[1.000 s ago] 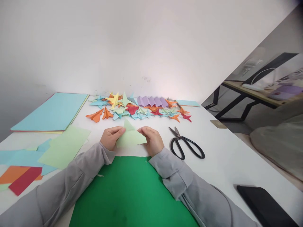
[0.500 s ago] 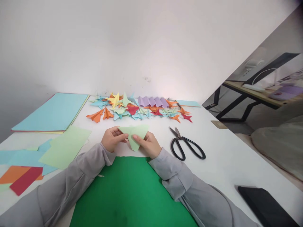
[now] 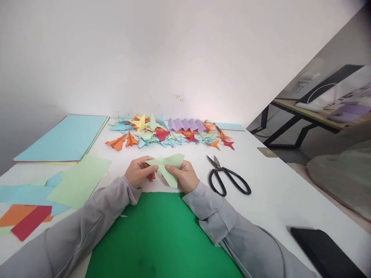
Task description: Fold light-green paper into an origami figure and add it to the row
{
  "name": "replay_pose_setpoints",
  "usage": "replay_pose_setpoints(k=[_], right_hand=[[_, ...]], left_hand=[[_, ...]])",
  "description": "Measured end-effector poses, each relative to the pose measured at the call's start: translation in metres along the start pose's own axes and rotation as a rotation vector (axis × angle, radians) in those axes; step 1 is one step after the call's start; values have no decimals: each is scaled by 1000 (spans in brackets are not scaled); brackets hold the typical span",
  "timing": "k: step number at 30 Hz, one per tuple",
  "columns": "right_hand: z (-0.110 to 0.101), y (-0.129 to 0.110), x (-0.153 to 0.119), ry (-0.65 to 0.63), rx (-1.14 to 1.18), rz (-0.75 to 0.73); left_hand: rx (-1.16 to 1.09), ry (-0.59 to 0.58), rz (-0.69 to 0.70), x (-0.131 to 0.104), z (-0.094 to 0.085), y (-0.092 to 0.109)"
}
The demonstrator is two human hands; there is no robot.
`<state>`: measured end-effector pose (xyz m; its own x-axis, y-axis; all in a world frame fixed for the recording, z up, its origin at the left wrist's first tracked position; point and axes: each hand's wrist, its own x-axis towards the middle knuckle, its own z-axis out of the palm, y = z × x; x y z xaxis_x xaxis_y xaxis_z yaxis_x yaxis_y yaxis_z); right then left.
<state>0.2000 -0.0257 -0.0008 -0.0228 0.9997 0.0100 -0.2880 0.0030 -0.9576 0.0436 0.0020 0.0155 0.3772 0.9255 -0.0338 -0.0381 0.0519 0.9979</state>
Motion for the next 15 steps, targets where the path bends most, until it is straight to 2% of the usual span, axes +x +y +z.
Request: replay_pose_setpoints(k=[7, 15], right_hand=[[0, -2, -2, -49, -141, -46], [0, -2, -1, -9, 20, 15]], left_hand=[[-36, 29, -10, 3, -2, -5], [-180, 59, -115, 2, -1, 1]])
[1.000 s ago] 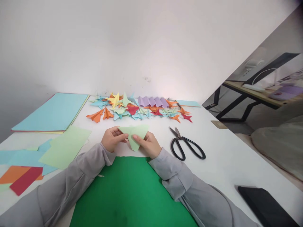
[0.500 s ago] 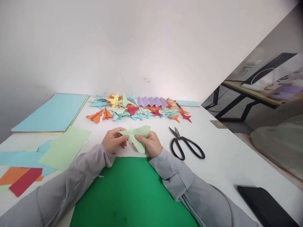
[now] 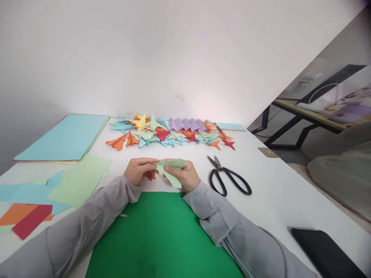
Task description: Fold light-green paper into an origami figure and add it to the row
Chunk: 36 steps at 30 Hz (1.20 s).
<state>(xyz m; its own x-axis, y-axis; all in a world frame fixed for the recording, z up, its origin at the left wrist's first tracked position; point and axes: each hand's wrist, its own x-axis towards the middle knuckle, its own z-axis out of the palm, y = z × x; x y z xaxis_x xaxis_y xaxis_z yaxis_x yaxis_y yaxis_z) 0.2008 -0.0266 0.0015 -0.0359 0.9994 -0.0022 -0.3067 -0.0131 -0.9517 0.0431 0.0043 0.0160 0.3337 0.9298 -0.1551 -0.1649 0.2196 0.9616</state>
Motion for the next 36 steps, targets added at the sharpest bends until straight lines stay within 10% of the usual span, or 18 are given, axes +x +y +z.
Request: replay_pose_setpoints(k=[16, 25, 36], right_hand=[[-3, -8, 2, 15, 88, 158], [-4, -5, 2, -172, 87, -24], [1, -5, 0, 7, -161, -84]], left_hand=[[163, -33, 115, -7, 7, -3], [199, 6, 201, -5, 8, -3], [270, 3, 220, -8, 8, -3]])
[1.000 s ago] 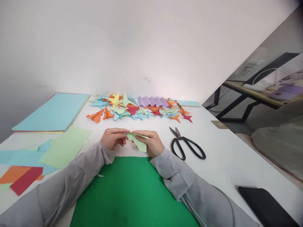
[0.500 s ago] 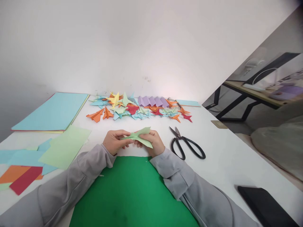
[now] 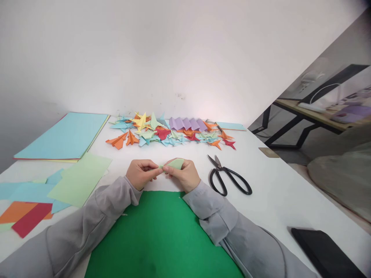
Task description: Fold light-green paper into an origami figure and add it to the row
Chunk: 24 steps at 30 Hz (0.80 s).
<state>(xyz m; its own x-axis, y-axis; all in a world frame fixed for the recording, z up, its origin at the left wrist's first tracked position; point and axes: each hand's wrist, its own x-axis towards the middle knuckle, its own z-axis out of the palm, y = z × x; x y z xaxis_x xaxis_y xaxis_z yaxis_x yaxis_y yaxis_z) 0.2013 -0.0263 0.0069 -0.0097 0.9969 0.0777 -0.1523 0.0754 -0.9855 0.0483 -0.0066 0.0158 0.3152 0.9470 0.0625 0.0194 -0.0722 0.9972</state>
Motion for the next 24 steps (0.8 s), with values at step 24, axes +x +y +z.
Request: replay_pose_setpoints(k=[24], right_hand=[[0, -2, -1, -91, -69, 14]], left_hand=[[-99, -67, 23, 0, -2, 4]])
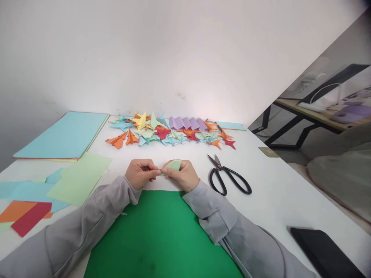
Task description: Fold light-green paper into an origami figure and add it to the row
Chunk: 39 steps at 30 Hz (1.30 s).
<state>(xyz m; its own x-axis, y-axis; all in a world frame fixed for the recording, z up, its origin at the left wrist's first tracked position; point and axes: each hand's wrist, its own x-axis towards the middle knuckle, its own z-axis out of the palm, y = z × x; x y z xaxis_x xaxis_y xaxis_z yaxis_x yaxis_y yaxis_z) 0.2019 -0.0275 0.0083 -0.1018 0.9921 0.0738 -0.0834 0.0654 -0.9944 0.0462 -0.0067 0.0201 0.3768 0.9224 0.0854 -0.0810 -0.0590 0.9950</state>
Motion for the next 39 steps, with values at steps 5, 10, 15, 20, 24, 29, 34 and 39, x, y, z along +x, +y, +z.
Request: replay_pose_setpoints(k=[5, 10, 15, 20, 24, 29, 34, 39], right_hand=[[1, -1, -1, 12, -16, 4], [1, 1, -1, 44, 25, 9], [0, 3, 0, 48, 77, 26], [0, 4, 1, 51, 87, 53], [0, 5, 1, 73, 101, 65], [-1, 5, 2, 86, 126, 83], [0, 3, 2, 120, 100, 18], [0, 4, 2, 161, 94, 4]], left_hand=[[-9, -17, -1, 0, 0, 2], [-9, 0, 16, 0, 1, 2], [3, 21, 31, -1, 1, -1], [19, 21, 25, -1, 1, -1], [-7, 18, -13, 0, 3, 2], [-32, 4, -2, 0, 3, 2], [28, 55, 28, 0, 1, -3], [12, 82, -6, 0, 2, -3]])
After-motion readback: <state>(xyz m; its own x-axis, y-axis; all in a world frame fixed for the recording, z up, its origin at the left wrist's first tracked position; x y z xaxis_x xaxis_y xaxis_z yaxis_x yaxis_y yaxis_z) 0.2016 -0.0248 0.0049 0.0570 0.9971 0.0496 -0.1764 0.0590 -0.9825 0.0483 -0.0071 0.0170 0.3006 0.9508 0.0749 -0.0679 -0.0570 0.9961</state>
